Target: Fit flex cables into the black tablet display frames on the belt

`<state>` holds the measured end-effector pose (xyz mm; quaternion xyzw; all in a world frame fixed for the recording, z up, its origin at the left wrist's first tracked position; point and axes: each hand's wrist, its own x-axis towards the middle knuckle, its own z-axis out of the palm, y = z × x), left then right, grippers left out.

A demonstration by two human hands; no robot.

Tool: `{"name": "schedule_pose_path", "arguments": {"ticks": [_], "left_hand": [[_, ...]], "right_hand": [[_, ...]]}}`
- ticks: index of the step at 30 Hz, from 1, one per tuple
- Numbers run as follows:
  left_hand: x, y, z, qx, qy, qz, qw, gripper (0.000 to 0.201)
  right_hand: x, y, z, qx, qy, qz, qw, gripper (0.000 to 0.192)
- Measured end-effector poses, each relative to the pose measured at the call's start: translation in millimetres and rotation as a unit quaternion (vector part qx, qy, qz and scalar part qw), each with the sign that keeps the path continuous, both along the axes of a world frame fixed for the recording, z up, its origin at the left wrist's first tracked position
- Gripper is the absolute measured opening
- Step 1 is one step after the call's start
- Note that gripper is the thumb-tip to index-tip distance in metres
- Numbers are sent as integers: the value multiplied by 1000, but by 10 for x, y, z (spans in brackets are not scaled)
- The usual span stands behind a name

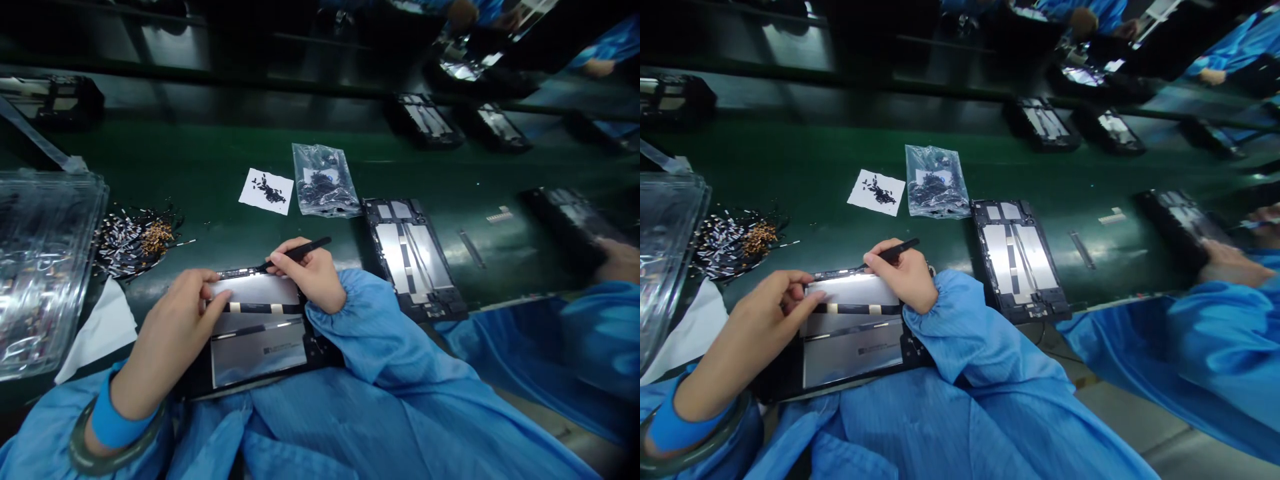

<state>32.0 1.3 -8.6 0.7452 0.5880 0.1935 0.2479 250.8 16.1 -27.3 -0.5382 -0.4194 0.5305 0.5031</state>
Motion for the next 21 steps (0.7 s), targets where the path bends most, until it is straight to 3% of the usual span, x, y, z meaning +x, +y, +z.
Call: {"name": "schedule_pose_path", "arguments": {"ticks": [5, 10, 12, 16, 18, 21], "left_hand": [[-219, 14, 66, 8, 20, 84, 996, 39], [-401, -15, 97, -11, 46, 140, 989, 38], [-507, -104, 78, -10, 114, 158, 981, 43], [-727, -381, -4, 35, 283, 162, 945, 62], [-768, -485, -51, 41, 304, 141, 941, 66], [-718, -516, -132, 62, 260, 118, 956, 64]], "right_hand": [[-17, -23, -55, 30, -70, 4, 997, 24], [-35, -70, -47, 110, -223, 13, 969, 13], [-35, -77, -41, 106, -206, -8, 973, 16], [-24, -50, -49, 36, -59, -55, 996, 31], [-21, -34, -47, 18, -35, -59, 997, 35], [-25, -24, -29, 6, -46, -50, 998, 37]]}}
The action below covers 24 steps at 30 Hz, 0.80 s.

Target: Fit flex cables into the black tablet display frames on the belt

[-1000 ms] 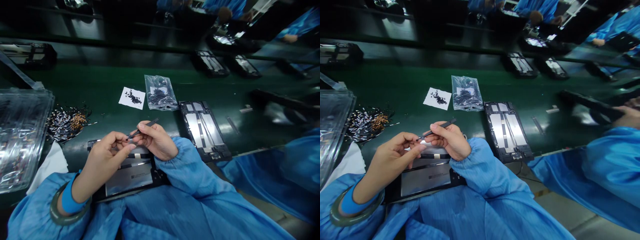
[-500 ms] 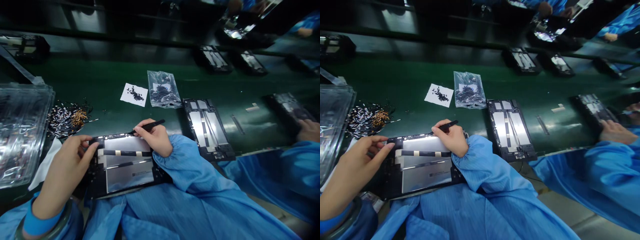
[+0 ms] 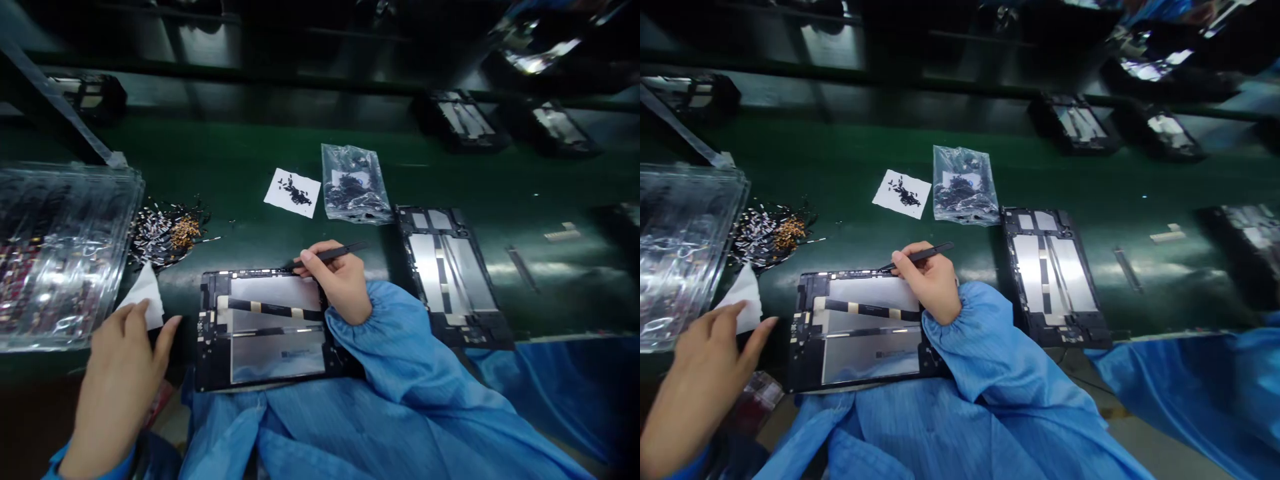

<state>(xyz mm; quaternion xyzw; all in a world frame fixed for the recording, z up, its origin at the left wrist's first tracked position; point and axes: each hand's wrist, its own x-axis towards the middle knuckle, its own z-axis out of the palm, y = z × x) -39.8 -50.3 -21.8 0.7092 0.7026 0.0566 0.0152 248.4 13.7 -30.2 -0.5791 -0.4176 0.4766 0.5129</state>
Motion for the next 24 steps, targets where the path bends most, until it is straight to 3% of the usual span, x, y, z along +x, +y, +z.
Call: {"name": "schedule_pose_path", "arguments": {"ticks": [4, 8, 12, 15, 19, 24], "left_hand": [[127, 107, -81, 34, -64, -15, 997, 59], [108, 224, 46, 76, -89, 17, 993, 48], [-218, 378, 305, 111, -51, 152, 981, 37], [-577, 548, 405, 102, -29, 228, 968, 38], [-880, 834, 365, 85, -46, 212, 972, 40], [-934, 1080, 330, 79, -76, 184, 977, 33]], "right_hand": [[-3, -8, 20, -4, -9, 0, 1000, 39], [4, -33, 22, -4, -18, -16, 1000, 42], [12, -44, 21, -7, -33, -21, 999, 40], [11, -43, 23, -7, -36, -16, 999, 40], [1, -43, 29, 4, -50, -16, 999, 42], [-6, -50, 38, 15, -63, -15, 998, 42]]}}
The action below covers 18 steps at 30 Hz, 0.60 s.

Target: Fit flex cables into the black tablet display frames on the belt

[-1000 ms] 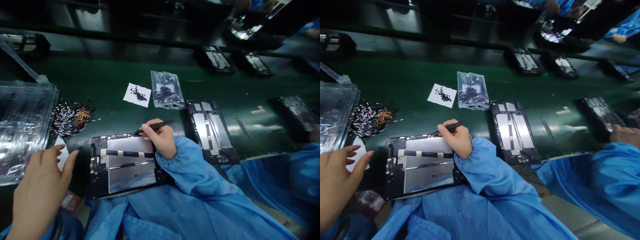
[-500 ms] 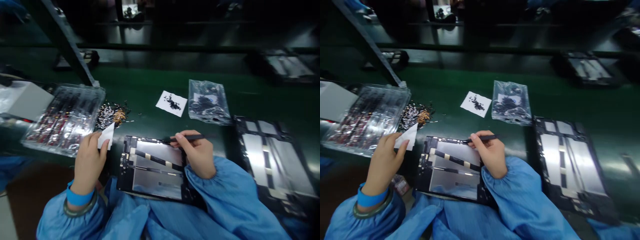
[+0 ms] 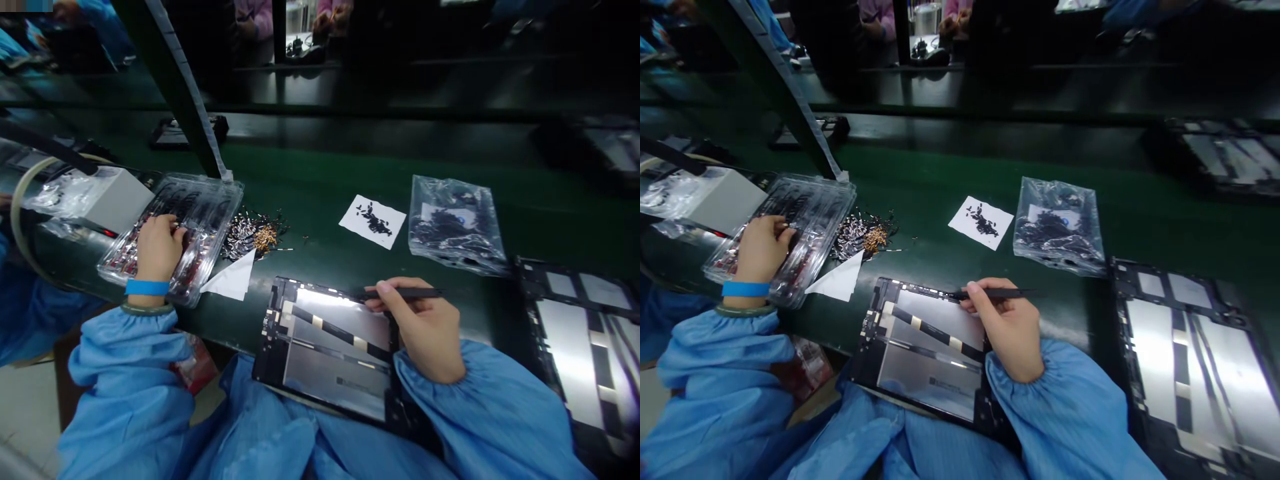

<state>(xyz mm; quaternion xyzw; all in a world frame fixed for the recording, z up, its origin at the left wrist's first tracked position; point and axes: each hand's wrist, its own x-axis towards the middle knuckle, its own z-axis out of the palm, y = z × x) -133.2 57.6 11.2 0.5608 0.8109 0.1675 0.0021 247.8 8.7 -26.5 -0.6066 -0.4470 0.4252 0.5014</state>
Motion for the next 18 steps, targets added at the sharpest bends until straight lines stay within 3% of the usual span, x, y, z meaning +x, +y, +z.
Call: {"name": "schedule_pose_path", "arguments": {"ticks": [6, 12, 16, 18], "left_hand": [[-2, 13, 74, 17, -46, 36, 998, 47], [42, 1, 115, 50, -74, 56, 994, 20], [42, -26, 154, 104, -114, 66, 986, 20], [87, -63, 190, 134, -158, 72, 976, 20]], "right_hand": [[-3, 13, -3, 4, -8, 0, 1000, 40], [11, 1, 2, 20, 11, -19, 1000, 37], [74, -30, 48, 56, 27, -44, 997, 27], [89, -39, 125, 98, 63, -25, 993, 25]]}}
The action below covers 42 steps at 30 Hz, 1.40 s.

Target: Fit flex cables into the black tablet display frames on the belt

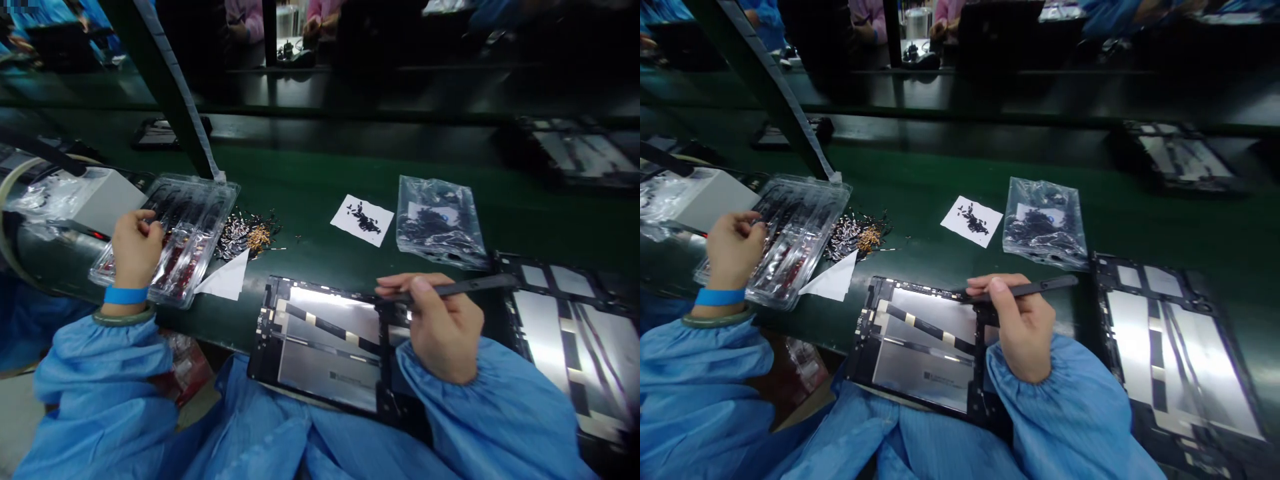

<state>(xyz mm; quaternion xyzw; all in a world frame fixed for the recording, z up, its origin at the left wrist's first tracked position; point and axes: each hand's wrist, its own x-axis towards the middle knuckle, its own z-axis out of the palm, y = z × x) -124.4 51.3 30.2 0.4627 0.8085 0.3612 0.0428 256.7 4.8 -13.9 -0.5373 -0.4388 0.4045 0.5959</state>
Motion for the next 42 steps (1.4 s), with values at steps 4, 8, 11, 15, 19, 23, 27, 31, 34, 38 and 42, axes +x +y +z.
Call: {"name": "schedule_pose_path", "arguments": {"ticks": [4, 8, 11, 15, 19, 23, 27, 31, 34, 38, 42], "left_hand": [[345, -166, 103, 51, -192, -67, 978, 16], [918, -451, 143, 31, -488, -177, 854, 26], [1270, -660, 52, -39, -550, -263, 792, 31], [1513, -827, -160, -101, -565, -350, 740, 27], [1554, -879, -295, -103, -565, -376, 727, 25], [1533, -887, -330, -90, -568, -386, 721, 19], [1556, -880, -334, -104, -570, -420, 698, 19], [1628, -834, -294, -98, -590, -399, 695, 22], [1688, -781, -265, -87, -595, -349, 719, 35], [1721, -739, -311, -90, -545, -314, 772, 31], [1713, -744, -347, -79, -478, -296, 823, 27]], "right_hand": [[-98, -2, 248, -63, 39, 175, 982, 26], [-367, 28, 394, -201, 33, 394, 896, 38], [-561, 85, 386, -226, 104, 435, 865, 50], [-661, 155, 332, -224, 181, 378, 880, 48], [-610, 183, 256, -212, 130, 330, 911, 41], [-521, 197, 191, -188, 21, 331, 924, 36], [-487, 200, 185, -164, 50, 427, 888, 34], [-498, 187, 199, -133, 85, 404, 901, 29], [-504, 162, 176, -83, 25, 373, 924, 28], [-473, 118, 124, 154, -180, 296, 925, 21], [-428, 48, 127, 335, -417, 204, 820, 21]]}}
